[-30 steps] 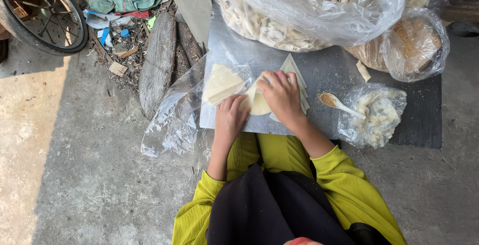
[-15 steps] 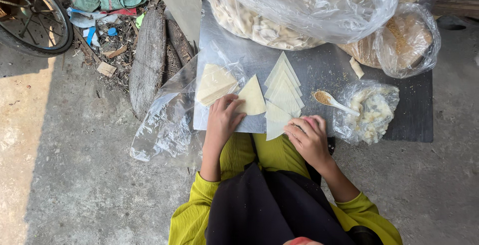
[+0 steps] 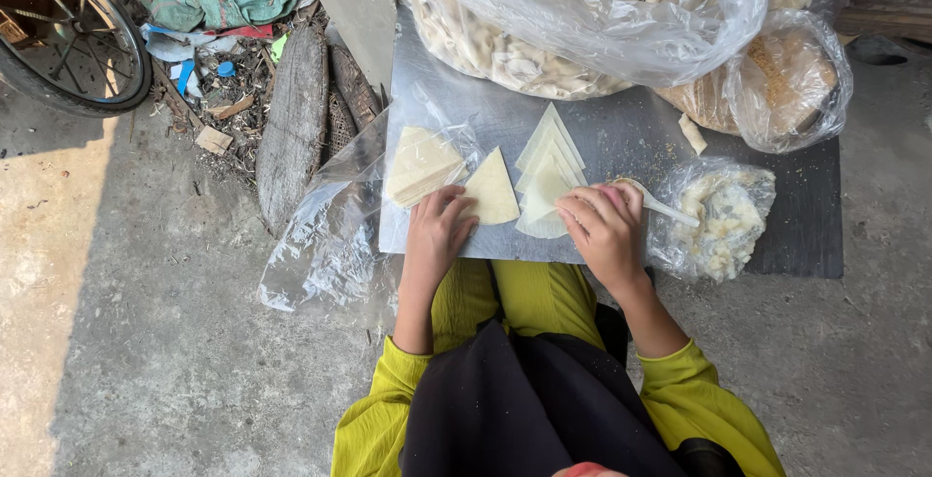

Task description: The person places a cylindrical filling onto triangular pastry sheets, adds a spoonful of seasoning, and folds the sheets to enclose the filling. The person repeats this process for multiple units, stacking the finished items.

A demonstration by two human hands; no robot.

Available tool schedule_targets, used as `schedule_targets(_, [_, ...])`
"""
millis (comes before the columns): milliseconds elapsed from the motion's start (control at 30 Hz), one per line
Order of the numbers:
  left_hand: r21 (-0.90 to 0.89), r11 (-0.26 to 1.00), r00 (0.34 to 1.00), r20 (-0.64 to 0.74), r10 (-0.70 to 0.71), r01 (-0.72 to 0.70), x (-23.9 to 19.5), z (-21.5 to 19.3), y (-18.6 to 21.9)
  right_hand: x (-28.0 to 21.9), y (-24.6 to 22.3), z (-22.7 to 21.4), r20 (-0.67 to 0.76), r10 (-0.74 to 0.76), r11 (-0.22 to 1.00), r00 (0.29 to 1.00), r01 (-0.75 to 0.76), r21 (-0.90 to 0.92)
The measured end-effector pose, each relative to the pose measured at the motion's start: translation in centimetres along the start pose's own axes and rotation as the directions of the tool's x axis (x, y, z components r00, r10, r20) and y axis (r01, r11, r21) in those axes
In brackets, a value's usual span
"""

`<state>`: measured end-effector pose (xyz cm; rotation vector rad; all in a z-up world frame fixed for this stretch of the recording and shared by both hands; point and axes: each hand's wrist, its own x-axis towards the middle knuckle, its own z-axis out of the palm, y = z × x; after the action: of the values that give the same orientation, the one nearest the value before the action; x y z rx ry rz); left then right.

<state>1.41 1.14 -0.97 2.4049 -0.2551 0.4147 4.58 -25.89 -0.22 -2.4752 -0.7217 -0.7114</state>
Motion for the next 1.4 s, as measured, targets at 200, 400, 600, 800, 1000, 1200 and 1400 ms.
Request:
schedule_targets(200, [-0.081,0.997,0.999,0.038,-0.018,0.021,0.0,-0.5,0.0,-5.1,-0.7,0.8,0.106,0.010,1.000,0.994,-0.009,-0.018])
schedule_targets(400, [0.069,0.995,0.995,-0.058,0.076,-0.072,0.1,-0.2,1.1,-6.4,-0.8,0.9,0.074,0.035,0.999,0.997,-0.038,0.039])
schedule_targets(600, [-0.089,0.974,0.974,0.073,0.213,-0.206,-0.7,0.6,2.9,-6.1,-2.6,0.2,0.104,0.029,0.999,0.994,-0.027,-0.019])
schedule_targets(800, [-0.107,0.942,0.933,0.140,0.332,-0.319,-1.2,1.8,4.0,-6.9,-2.4,-0.2,0.083,0.038,0.999,0.996,-0.037,-0.013])
schedule_targets(1000, [-0.108,0.942,0.939,0.102,0.328,-0.317,-1.6,2.6,4.0,-10.2,3.4,-4.0,-0.209,0.328,0.930,0.921,-0.354,-0.098])
schedule_targets(1200, [-0.131,0.936,0.937,0.083,0.339,-0.327,-1.3,3.7,5.2,-11.4,7.4,-9.6,-0.093,0.538,0.778,0.838,-0.536,-0.327])
schedule_targets(1400, [-0.199,0.857,0.847,0.159,0.507,-0.475,0.6,5.9,7.3,-10.7,7.8,-9.2,0.040,0.560,0.696,0.827,-0.444,-0.565])
